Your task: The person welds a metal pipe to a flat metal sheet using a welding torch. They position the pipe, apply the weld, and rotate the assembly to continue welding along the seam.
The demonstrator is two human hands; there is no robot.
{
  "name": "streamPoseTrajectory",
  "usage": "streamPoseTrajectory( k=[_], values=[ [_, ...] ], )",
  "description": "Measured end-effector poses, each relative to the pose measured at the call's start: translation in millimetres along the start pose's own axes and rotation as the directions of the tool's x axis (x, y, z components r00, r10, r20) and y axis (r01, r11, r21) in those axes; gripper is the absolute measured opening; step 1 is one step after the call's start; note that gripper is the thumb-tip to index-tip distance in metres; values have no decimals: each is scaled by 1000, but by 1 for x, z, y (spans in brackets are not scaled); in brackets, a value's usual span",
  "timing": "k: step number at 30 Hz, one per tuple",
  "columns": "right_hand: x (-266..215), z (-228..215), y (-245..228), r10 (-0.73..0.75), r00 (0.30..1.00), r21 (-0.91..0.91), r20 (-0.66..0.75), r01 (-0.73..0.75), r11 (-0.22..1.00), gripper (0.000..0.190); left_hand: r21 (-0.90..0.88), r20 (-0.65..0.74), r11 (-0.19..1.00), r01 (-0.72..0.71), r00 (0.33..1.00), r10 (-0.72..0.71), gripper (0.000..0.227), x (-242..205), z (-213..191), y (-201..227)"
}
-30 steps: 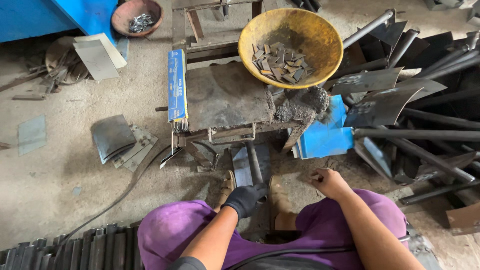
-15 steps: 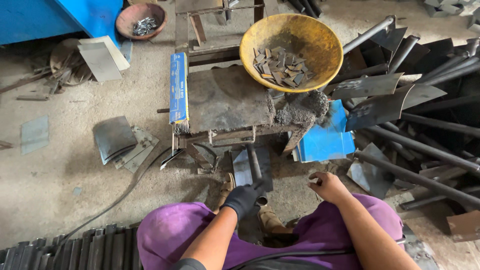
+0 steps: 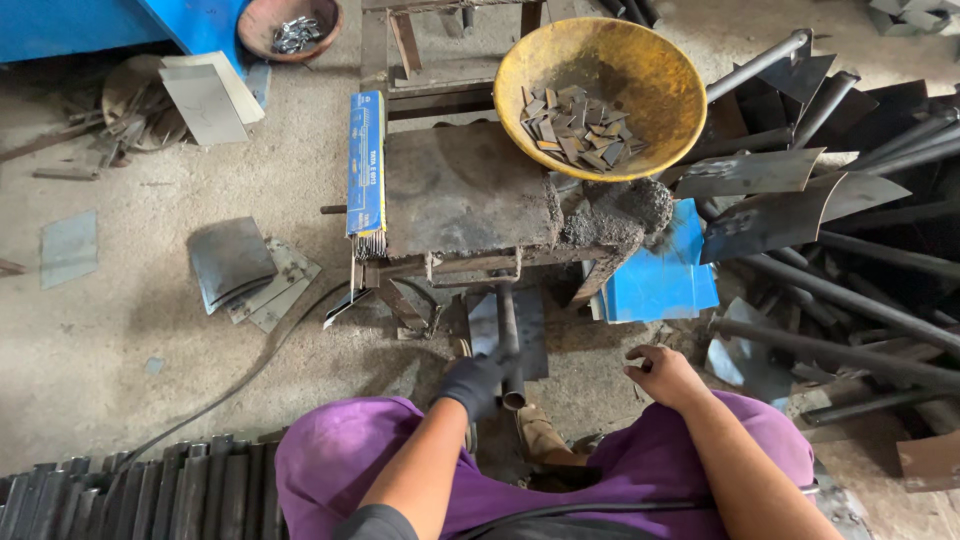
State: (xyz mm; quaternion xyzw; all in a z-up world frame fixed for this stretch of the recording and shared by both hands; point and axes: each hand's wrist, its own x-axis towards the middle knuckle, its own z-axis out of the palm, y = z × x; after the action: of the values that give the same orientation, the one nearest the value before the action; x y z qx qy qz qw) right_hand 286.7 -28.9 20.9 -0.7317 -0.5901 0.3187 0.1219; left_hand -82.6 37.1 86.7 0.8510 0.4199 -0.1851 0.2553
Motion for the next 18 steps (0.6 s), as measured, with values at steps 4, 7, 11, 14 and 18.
streamPoseTrajectory(
  k=[4, 7, 11, 14, 18],
  values=[
    [0, 0, 0, -3, 1000, 5, 7, 3, 1000, 40, 6, -245, 971, -240, 941, 234, 61, 19, 26, 19],
    [-1, -2, 0, 7, 1000, -1, 25, -7, 1000, 39, -70, -266, 962, -263, 935, 237, 44, 22, 22, 28],
    [4, -2, 4, 36, 998, 11, 50, -37, 999, 39, -37, -191, 971, -238, 955, 226, 38, 26, 11, 41],
    [6, 2, 12, 16, 999, 4, 46, -16, 1000, 38, -55, -226, 964, -260, 944, 242, 33, 29, 6, 45],
    [9, 0, 21, 74, 995, 0, 62, -74, 997, 39, -56, -265, 961, -269, 932, 246, 31, 39, 4, 54]
  ],
)
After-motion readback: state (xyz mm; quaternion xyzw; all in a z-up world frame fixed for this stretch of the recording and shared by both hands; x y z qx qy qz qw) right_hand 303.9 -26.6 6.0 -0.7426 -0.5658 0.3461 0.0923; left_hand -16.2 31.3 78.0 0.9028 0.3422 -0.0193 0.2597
